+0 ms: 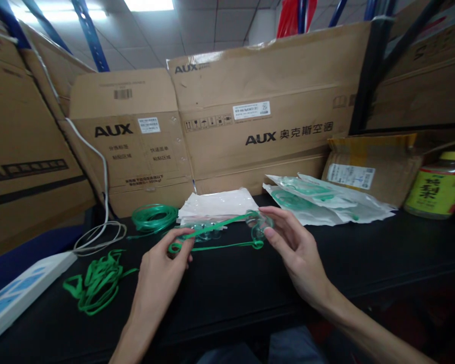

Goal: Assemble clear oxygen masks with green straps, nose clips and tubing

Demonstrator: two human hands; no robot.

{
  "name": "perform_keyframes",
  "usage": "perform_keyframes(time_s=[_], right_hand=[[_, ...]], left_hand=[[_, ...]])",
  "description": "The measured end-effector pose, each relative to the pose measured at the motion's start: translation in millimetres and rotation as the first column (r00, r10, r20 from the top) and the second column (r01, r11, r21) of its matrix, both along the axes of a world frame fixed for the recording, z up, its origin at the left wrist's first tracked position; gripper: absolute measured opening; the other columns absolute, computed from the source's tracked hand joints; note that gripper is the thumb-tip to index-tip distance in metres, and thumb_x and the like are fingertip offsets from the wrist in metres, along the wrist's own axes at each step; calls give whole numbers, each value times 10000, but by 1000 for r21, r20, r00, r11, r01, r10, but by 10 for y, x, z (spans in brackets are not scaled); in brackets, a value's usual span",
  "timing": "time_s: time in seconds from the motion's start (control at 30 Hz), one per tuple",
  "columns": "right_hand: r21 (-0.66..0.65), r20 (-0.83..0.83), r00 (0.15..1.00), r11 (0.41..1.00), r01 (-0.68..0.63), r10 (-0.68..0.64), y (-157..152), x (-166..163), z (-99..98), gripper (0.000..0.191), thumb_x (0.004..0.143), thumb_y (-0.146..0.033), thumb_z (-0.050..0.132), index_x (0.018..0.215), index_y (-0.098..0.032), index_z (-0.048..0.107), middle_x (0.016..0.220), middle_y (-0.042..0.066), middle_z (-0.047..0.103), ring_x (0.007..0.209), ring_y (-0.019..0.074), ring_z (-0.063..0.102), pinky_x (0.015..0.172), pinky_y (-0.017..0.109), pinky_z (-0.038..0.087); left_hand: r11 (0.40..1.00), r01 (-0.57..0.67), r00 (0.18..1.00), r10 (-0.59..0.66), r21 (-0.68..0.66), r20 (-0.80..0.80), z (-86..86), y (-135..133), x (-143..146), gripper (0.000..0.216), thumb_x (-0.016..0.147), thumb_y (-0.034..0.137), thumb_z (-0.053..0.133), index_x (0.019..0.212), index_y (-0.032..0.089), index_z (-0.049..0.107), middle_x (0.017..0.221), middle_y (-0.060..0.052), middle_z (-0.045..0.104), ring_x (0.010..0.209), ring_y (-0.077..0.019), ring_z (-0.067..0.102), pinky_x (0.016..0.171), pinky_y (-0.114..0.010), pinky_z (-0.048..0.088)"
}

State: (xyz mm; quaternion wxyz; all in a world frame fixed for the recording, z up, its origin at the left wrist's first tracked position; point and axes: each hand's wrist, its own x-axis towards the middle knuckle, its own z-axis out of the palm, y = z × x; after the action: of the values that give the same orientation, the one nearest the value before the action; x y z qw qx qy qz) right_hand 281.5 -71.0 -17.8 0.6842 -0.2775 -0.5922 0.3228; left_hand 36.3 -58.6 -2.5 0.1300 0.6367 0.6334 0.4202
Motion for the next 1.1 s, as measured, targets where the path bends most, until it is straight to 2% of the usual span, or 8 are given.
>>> perform_keyframes(time_s=[0.13,0.37,0.47,0.53,0.63,0.8,0.9,1.1], right_hand=[[40,-85,992,995,92,-88,10,27,-23,251,967,-304,644,1218,-319,644,1246,19,667,1177,173,628,986,287,504],[-64,-201,954,975,213,-221,85,77,-49,322,966,-373,630,1277,-320,565,1378,48,605,1301,225,552,1116,411,399],[-156,-77,992,984,91,-104,92,55,-27,328,957,-418,625,1251,-280,577,1245,62,670,1100,213,648,920,357,511],[-232,43,998,972,-42,53,80,20,-7,328,947,-424,628,1219,-244,590,1129,65,701,977,202,667,794,323,531],[-265,139,972,952,-150,192,50,-33,10,303,939,-389,634,1192,-224,602,1137,61,690,1006,190,662,829,312,534],[-252,176,955,949,-191,239,21,-66,4,300,939,-335,634,1213,-222,591,1168,52,678,1064,175,662,918,306,529],[-266,201,951,948,-176,233,20,-64,-8,320,951,-342,613,1244,-216,576,1077,47,695,992,172,677,872,305,544],[-280,238,937,941,-188,258,11,-67,-29,353,978,-339,574,1316,-240,553,1025,42,695,944,173,677,850,321,552]], left_hand=[[996,5,988,10,93,-157,-49,37,-10,273,870,383,546,1056,309,731,1110,-7,723,882,-238,685,770,-343,479],[969,245,969,-245,5,-39,-101,48,-23,311,832,422,643,1087,263,722,1086,-39,725,884,-224,679,740,-325,535],[951,306,949,-308,-42,-63,-131,48,-8,420,808,479,705,1164,258,703,1064,-44,713,841,-216,675,692,-314,546],[969,238,966,-229,62,-122,-115,36,5,401,847,486,682,1176,258,696,1065,-44,703,826,-211,669,717,-326,541],[940,238,963,-197,243,-183,-53,-24,75,280,940,449,604,1140,273,691,1104,-25,698,855,-194,658,784,-328,525],[800,530,839,-445,282,-315,-79,-157,312,179,924,324,686,1092,264,695,983,3,726,825,-165,653,755,-275,526],[720,597,795,-468,355,-386,-151,-185,391,173,927,238,685,1100,233,685,942,-5,727,822,-161,642,769,-277,526],[711,588,795,-418,385,-441,-171,-181,357,196,955,182,636,1145,224,661,940,-15,716,818,-160,630,750,-278,522]])
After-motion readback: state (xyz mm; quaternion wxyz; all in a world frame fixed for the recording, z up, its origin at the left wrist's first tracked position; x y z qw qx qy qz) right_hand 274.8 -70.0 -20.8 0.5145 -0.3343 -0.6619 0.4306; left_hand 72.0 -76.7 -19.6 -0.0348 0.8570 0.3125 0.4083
